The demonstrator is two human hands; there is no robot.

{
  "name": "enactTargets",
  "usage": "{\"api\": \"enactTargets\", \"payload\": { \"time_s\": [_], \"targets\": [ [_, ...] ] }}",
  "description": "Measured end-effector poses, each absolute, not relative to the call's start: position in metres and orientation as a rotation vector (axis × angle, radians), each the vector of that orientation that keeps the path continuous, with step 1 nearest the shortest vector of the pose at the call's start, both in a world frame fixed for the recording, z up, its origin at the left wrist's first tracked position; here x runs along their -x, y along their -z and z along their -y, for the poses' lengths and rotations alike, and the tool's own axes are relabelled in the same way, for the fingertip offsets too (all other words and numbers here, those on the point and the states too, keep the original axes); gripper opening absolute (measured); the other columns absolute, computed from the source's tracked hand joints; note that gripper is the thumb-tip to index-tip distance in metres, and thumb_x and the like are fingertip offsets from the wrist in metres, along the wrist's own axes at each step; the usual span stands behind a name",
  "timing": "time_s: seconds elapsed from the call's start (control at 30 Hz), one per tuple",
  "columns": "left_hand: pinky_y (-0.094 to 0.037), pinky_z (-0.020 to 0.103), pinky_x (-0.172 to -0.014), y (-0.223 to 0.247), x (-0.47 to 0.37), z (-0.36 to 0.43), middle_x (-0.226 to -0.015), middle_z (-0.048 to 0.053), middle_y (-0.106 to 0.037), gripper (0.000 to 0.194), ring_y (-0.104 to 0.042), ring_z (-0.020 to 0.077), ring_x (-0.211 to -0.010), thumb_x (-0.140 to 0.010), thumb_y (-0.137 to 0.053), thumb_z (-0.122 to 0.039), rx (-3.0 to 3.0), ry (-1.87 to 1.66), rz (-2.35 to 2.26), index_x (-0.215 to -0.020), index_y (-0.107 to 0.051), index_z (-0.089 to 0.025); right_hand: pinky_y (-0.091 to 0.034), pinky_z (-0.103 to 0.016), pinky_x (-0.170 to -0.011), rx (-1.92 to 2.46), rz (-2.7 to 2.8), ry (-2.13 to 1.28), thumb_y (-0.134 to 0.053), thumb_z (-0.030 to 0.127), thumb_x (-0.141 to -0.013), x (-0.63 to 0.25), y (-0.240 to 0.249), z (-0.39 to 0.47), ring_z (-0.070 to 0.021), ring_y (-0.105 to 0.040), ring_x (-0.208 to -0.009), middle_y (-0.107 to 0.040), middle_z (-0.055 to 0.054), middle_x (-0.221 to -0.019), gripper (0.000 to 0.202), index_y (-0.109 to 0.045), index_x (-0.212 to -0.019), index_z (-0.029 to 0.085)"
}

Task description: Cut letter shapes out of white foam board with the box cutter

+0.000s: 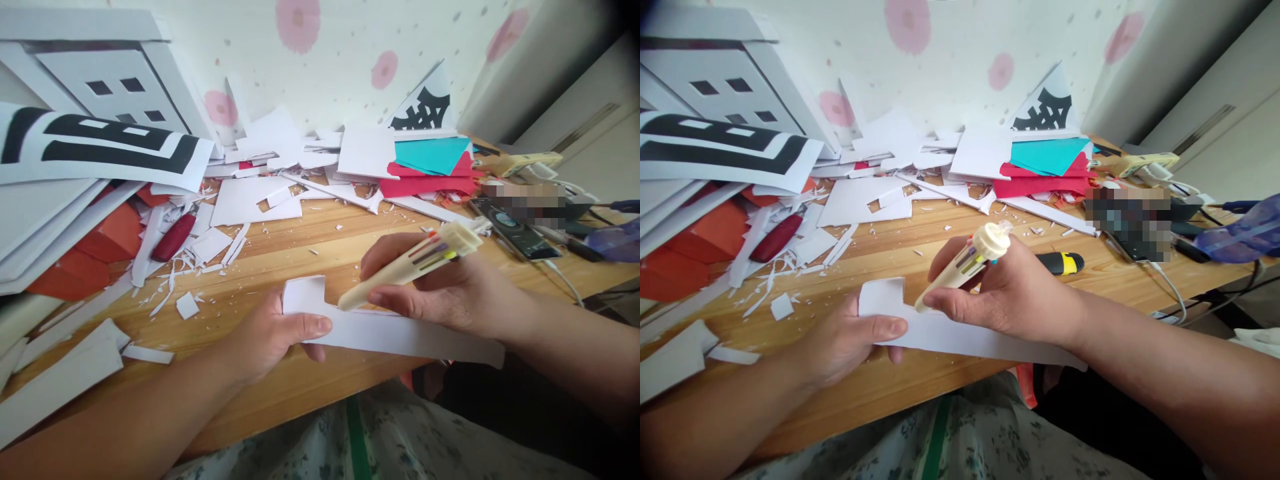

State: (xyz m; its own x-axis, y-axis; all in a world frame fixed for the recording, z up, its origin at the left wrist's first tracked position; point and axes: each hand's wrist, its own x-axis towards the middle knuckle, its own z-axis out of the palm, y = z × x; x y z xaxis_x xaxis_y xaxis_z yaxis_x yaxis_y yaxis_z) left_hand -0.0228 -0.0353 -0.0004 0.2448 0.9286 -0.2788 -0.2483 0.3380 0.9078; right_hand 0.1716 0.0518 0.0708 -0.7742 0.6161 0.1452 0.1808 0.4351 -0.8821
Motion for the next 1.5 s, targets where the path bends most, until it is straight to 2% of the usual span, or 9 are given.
{"api": "enactTargets", "payload": {
  "time_s": [0.23, 0.4, 0.6, 0.7, 0.9, 1.03, 1.27, 1.5],
  "targets": [
    [-0.046, 0.023, -0.047, 0.007, 0.027, 0.037, -0.064, 0.001, -0.061, 0.016, -0.056, 0.0126, -0.052, -0.068, -0.071, -0.029, -0.876, -0.929, -1.079, -0.073, -0.063, -0.016, -0.045, -0.019, -0.044, 0.629, 2.319, -1.295, -0.065, 0.026, -0.075, -0.176, -0.074, -0.055, -0.0108, -0.057, -0.057, -0.062, -0.001, -0.069, 0.011, -0.059, -0.079, 0.018],
    [-0.045, 0.023, -0.047, 0.003, 0.026, 0.037, -0.065, 0.002, -0.062, 0.018, -0.058, 0.0137, -0.053, -0.067, -0.071, -0.029, -0.883, -0.926, -1.076, -0.075, -0.063, -0.015, -0.044, -0.018, -0.041, 0.640, 2.348, -1.342, -0.063, 0.023, -0.074, -0.181, -0.080, -0.058, -0.0101, -0.056, -0.052, -0.061, 0.000, -0.063, 0.010, -0.057, -0.078, 0.017],
    [-0.039, 0.021, -0.041, 0.003, 0.028, 0.037, -0.063, 0.001, -0.062, 0.021, -0.056, 0.0127, -0.049, -0.067, -0.071, -0.032, -0.918, -0.930, -1.129, -0.078, -0.063, -0.016, -0.045, -0.020, -0.047, 0.665, 2.364, -1.339, -0.062, 0.022, -0.073, -0.187, -0.085, -0.059, -0.0101, -0.055, -0.054, -0.059, 0.001, -0.060, 0.007, -0.056, -0.074, 0.018],
    [-0.041, 0.022, -0.043, 0.005, 0.029, 0.038, -0.067, 0.002, -0.063, 0.022, -0.058, 0.0142, -0.052, -0.069, -0.070, -0.032, -0.924, -0.900, -1.163, -0.083, -0.062, -0.017, -0.044, -0.019, -0.046, 0.668, 2.388, -1.329, -0.061, 0.021, -0.073, -0.188, -0.085, -0.060, -0.0096, -0.053, -0.053, -0.057, 0.001, -0.060, 0.006, -0.056, -0.073, 0.017],
    [-0.047, 0.021, -0.043, -0.001, 0.026, 0.038, -0.066, -0.002, -0.063, 0.013, -0.058, 0.0121, -0.051, -0.068, -0.071, -0.027, -0.894, -0.991, -1.097, -0.074, -0.064, -0.019, -0.044, -0.022, -0.046, 0.567, 2.440, -1.201, -0.059, 0.021, -0.076, -0.193, -0.083, -0.065, -0.0122, -0.056, -0.057, -0.060, -0.004, -0.067, 0.008, -0.061, -0.074, 0.013],
    [-0.047, 0.020, -0.042, -0.003, 0.025, 0.037, -0.064, -0.002, -0.063, 0.011, -0.057, 0.0117, -0.050, -0.067, -0.072, -0.027, -0.866, -1.014, -1.116, -0.072, -0.066, -0.019, -0.042, -0.021, -0.046, 0.591, 2.452, -1.191, -0.059, 0.020, -0.076, -0.201, -0.083, -0.068, -0.0114, -0.054, -0.057, -0.058, -0.003, -0.066, 0.007, -0.060, -0.074, 0.013],
    [-0.047, 0.021, -0.039, -0.006, 0.025, 0.035, -0.063, -0.002, -0.063, 0.011, -0.055, 0.0122, -0.049, -0.062, -0.076, -0.025, -0.805, -1.068, -1.157, -0.068, -0.067, -0.020, -0.044, -0.024, -0.050, 0.612, 2.473, -1.117, -0.059, 0.017, -0.075, -0.218, -0.083, -0.075, -0.0130, -0.055, -0.059, -0.059, -0.005, -0.067, 0.007, -0.060, -0.076, 0.010],
    [-0.048, 0.021, -0.042, -0.011, 0.026, 0.039, -0.059, -0.001, -0.060, 0.012, -0.055, 0.0122, -0.050, -0.066, -0.072, -0.023, -0.876, -1.076, -1.206, -0.061, -0.062, -0.017, -0.048, -0.030, -0.057, 0.537, 2.479, -1.007, -0.058, 0.019, -0.076, -0.235, -0.082, -0.080, -0.0171, -0.058, -0.065, -0.060, -0.008, -0.070, 0.011, -0.059, -0.076, 0.008]
  ]
}}
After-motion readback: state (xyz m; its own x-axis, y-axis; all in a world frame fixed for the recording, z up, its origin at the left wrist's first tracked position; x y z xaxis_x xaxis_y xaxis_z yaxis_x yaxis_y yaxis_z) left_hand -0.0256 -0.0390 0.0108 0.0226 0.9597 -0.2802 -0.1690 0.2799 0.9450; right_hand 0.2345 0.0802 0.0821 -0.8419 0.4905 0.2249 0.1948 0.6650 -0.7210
